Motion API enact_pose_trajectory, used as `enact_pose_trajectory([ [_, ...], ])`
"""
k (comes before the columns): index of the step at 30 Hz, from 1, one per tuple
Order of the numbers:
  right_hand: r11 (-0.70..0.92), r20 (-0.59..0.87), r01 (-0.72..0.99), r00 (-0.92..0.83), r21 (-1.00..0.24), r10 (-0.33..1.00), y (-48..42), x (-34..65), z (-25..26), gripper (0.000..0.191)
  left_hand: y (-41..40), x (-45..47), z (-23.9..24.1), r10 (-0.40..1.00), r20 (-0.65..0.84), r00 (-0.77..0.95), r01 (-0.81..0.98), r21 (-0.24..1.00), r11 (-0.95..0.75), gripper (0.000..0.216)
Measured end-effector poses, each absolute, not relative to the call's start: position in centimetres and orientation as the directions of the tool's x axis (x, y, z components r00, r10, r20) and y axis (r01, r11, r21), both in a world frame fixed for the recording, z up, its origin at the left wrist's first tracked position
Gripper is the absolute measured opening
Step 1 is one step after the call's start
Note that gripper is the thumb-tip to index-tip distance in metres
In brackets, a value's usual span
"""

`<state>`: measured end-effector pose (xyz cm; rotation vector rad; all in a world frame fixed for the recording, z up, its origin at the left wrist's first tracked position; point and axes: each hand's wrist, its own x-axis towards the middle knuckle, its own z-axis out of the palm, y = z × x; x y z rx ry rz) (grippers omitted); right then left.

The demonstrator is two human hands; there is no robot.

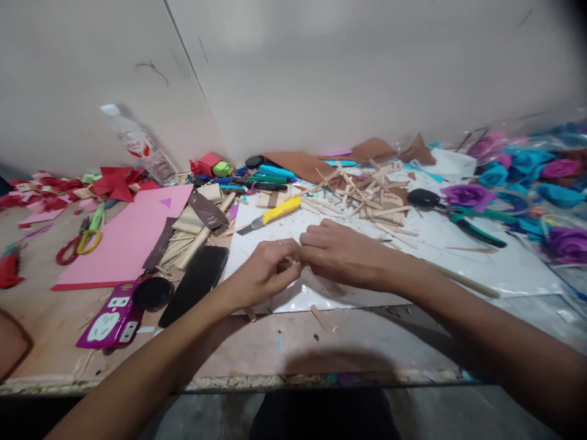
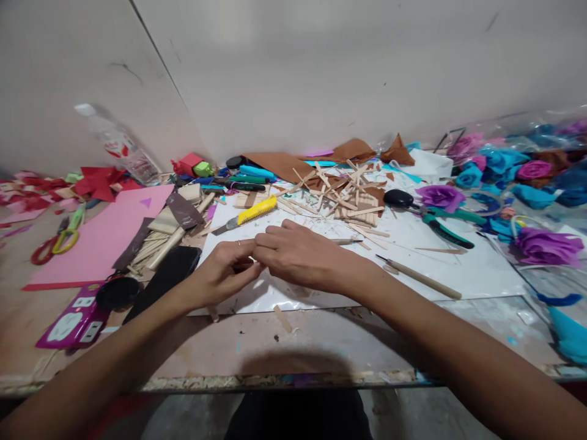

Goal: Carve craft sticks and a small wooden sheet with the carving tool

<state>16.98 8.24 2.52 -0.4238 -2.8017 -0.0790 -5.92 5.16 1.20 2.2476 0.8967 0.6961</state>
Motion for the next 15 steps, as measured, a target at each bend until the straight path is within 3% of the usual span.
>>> enact_pose_trajectory([
  [4,0.969,0.298,0.239,-0.931,0.069,0.208,7.8,16.7,3.1,0.018,5.5,-6.3,1.4,0.798,0.086,0.597,0.376,0.849,-0.372,0.014],
  [7,0.981,0.35,0.195,-0.918,-0.003,0.184,6.5,16.3,4.6,0.027,6.0,-6.4,1.2,0.847,0.083,0.525,0.32,0.903,-0.287,0.014],
  [9,0.985,0.527,0.151,-0.832,-0.086,0.173,5.7,16.3,5.6,0.032,6.4,-6.4,1.0,0.876,0.097,0.473,0.299,0.917,-0.263,0.017],
  [12,0.943,0.679,0.155,-0.66,-0.295,0.321,5.7,16.8,6.2,0.02,6.7,-6.1,0.7,0.926,0.119,0.358,0.282,0.932,-0.229,0.023],
  [15,0.863,0.707,0.206,-0.503,-0.46,0.497,6.7,17.1,5.4,0.015,6.5,-5.6,0.5,0.959,0.162,0.232,0.241,0.946,-0.218,0.027],
])
